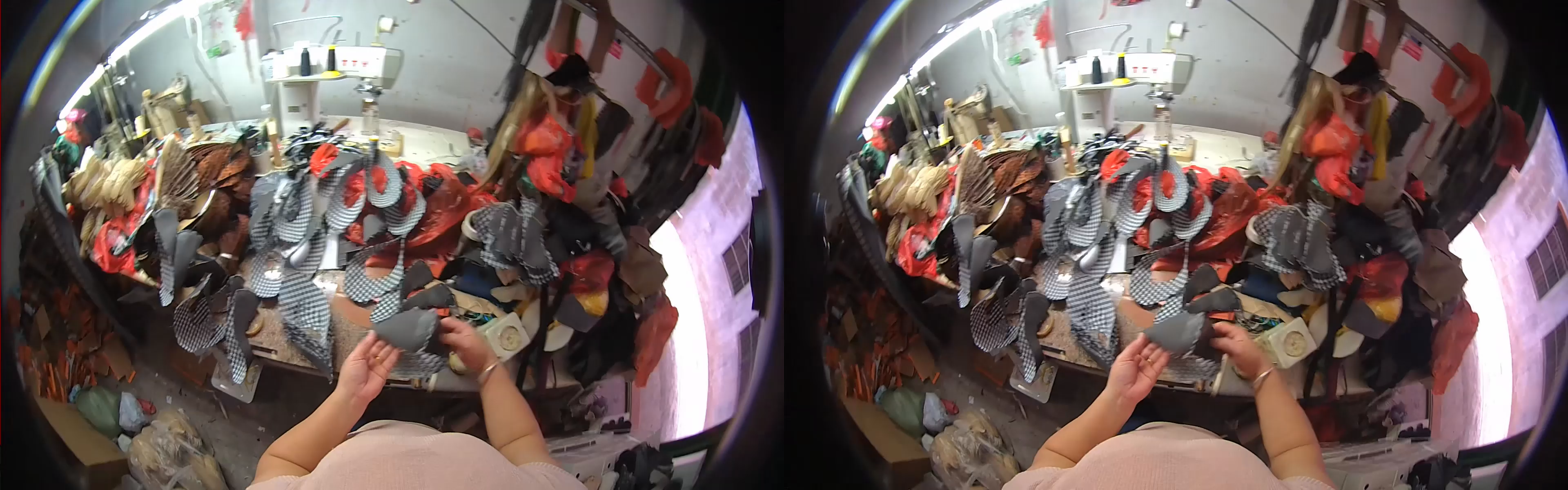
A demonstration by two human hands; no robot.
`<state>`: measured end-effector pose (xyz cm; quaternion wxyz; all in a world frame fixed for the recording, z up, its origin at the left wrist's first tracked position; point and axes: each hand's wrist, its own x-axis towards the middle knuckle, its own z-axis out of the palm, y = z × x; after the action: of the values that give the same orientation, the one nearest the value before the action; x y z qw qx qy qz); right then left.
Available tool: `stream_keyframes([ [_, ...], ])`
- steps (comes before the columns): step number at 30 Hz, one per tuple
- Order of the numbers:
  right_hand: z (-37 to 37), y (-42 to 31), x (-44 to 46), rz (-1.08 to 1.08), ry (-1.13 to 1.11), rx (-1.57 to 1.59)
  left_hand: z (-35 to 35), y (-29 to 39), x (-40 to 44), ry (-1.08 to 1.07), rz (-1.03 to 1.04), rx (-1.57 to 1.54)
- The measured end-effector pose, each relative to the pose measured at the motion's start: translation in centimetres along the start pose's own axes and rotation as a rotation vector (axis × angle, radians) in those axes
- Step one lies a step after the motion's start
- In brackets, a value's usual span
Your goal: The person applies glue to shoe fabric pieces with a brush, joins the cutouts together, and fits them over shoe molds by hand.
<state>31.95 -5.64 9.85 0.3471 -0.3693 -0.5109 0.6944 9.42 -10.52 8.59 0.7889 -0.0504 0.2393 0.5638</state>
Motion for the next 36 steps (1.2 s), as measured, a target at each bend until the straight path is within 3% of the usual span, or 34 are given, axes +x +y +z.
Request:
stream_keyframes([
  [1, -2.7, 1.7, 0.9, -0.104, 0.080, -0.159, 0.4, 0.0, -0.2, 0.028, 0.009, 0.046],
  [2, -5.1, 3.0, 1.6, -0.117, 0.229, -0.114, -0.3, 0.1, 0.0, 0.049, -0.015, 0.045],
  [3, -2.7, -2.3, 0.7, -0.170, 0.265, -0.109, -1.2, 0.3, 0.3, 0.071, -0.033, 0.040],
  [5, -5.2, -2.7, 1.9, -0.280, 0.307, -0.119, -2.0, 0.6, -0.2, 0.159, -0.029, 0.081],
  [11, -7.9, 2.3, 4.6, -0.269, 0.616, -1.190, -7.3, 4.3, -2.0, 0.309, 0.043, 0.084],
  [13, -8.5, 5.3, 5.5, -0.156, 0.657, -1.281, -9.1, 6.6, -2.4, 0.373, 0.089, 0.068],
  [16, -9.9, 7.1, 6.7, 0.000, 0.722, -1.154, -11.0, 10.7, -3.5, 0.420, 0.207, 0.021],
  [18, -10.9, 6.5, 6.8, -0.138, 0.819, -1.038, -13.4, 13.5, -3.5, 0.254, 0.258, -0.043],
  [20, -10.2, 3.4, 5.8, -0.228, 0.872, -0.943, -13.6, 15.9, -3.8, 0.312, 0.257, -0.030],
  [24, -9.2, 0.8, 4.1, -0.233, 1.089, -0.991, -14.5, 19.7, -2.8, 0.394, 0.171, 0.049],
  [29, -5.5, -0.8, 3.8, -0.126, 1.116, -0.987, -15.6, 22.5, -0.2, 0.380, 0.085, 0.160],
  [32, -3.7, -1.1, 3.7, -0.085, 1.163, -0.943, -13.8, 22.0, 1.5, 0.403, 0.065, 0.384],
  [33, -3.1, -1.3, 3.6, -0.081, 1.181, -0.950, -12.4, 21.3, 2.2, 0.384, 0.048, 0.490],
  [36, -1.1, -1.4, 2.9, -0.169, 1.240, -0.740, -9.4, 18.3, 6.4, 0.008, -0.063, 0.802],
])
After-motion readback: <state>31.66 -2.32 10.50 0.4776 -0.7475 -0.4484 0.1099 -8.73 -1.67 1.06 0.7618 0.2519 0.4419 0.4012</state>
